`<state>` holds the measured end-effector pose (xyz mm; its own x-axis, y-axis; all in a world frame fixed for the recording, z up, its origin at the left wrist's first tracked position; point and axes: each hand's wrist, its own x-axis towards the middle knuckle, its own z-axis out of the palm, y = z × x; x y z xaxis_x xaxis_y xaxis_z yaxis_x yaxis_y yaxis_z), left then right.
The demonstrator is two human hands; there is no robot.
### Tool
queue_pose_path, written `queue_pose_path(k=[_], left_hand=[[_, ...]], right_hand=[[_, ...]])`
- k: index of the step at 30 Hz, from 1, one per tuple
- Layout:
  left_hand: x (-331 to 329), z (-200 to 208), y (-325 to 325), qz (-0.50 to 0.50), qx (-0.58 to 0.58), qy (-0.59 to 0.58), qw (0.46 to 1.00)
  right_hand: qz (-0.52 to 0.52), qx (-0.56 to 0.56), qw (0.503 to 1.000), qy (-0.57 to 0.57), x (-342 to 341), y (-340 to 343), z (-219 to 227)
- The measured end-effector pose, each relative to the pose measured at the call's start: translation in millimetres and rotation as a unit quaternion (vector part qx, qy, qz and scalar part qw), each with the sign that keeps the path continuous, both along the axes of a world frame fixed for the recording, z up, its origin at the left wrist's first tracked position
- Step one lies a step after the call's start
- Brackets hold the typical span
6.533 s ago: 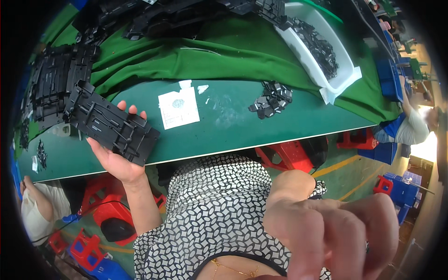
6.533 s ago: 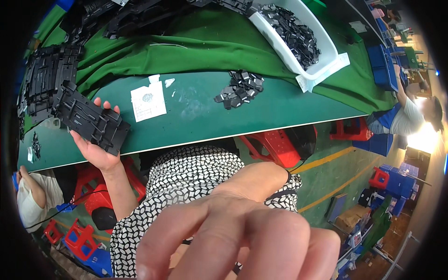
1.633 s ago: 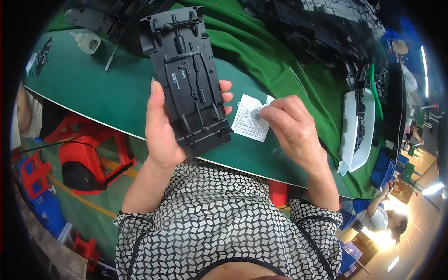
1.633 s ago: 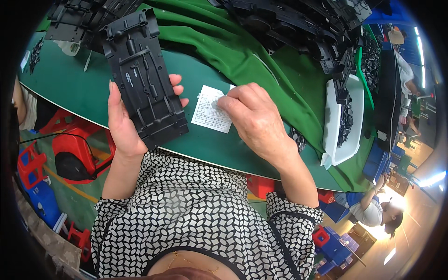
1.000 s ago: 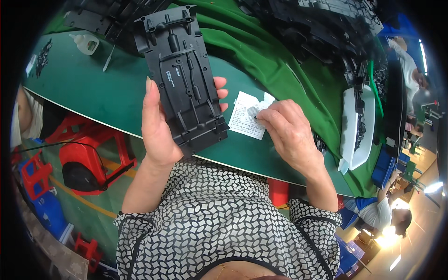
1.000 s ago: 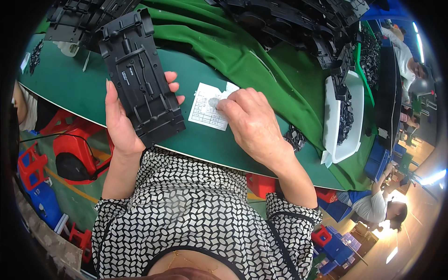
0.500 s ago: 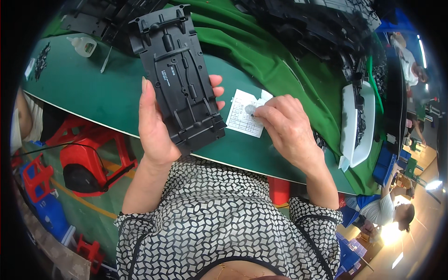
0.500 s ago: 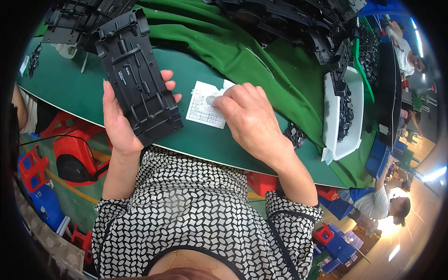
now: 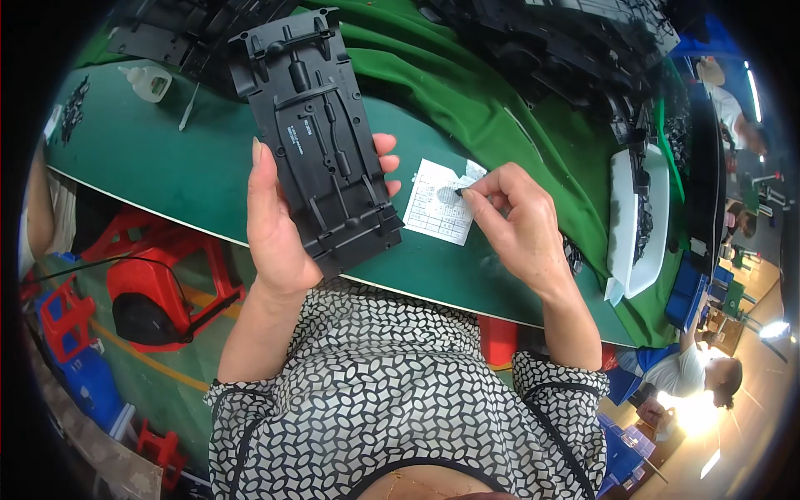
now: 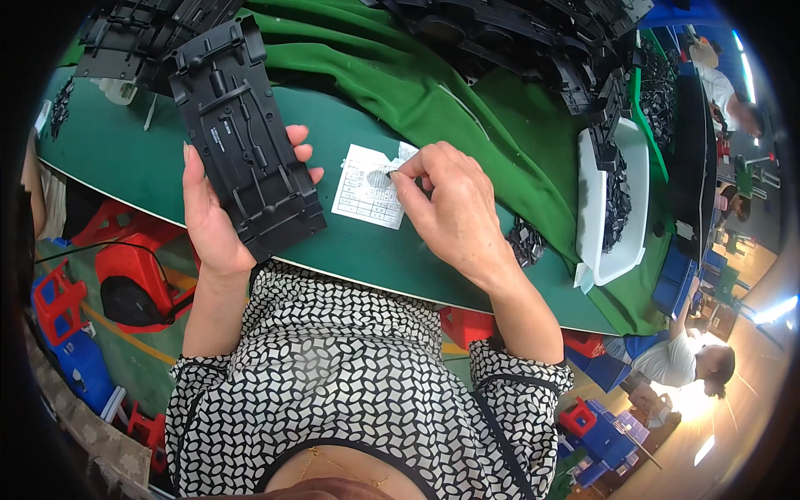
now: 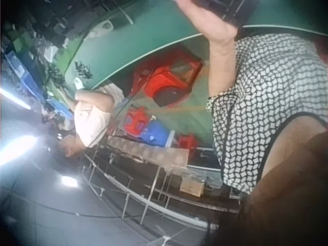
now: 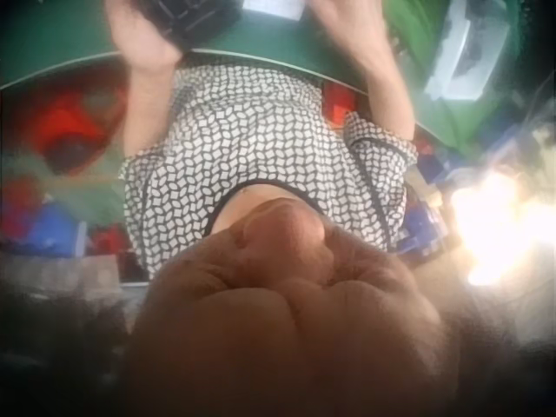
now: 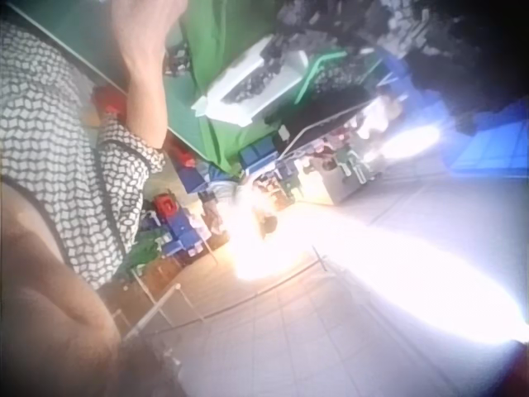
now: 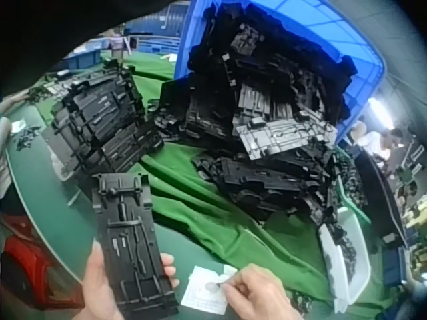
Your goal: The person touches small plastic pieces onto glue on a paper sheet, attaches them onto toy car chassis by hand, and stacks the assembled chassis on the table.
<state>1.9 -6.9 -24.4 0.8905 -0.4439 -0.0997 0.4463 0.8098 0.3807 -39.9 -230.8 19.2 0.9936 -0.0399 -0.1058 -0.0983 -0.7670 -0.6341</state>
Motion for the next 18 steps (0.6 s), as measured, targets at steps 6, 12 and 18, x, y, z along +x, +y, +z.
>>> queue_pose_path(k=[6,12,18], left_hand=[[0.2,-1.9,1.2,-0.001,-0.004,-0.011,1.000],[0.5,-1.1,0.1,-0.003,-0.007,-0.008,1.000],[-0.1,0.6,-0.8,-0.003,-0.011,-0.001,1.000]], right_hand=[[0.003,0.005,0.999,0.032,4.7,2.4,5.0],[-0.014,0.020,0.998,0.056,6.0,-1.1,5.7],[-0.032,0.033,0.995,0.091,6.2,-0.2,7.7]])
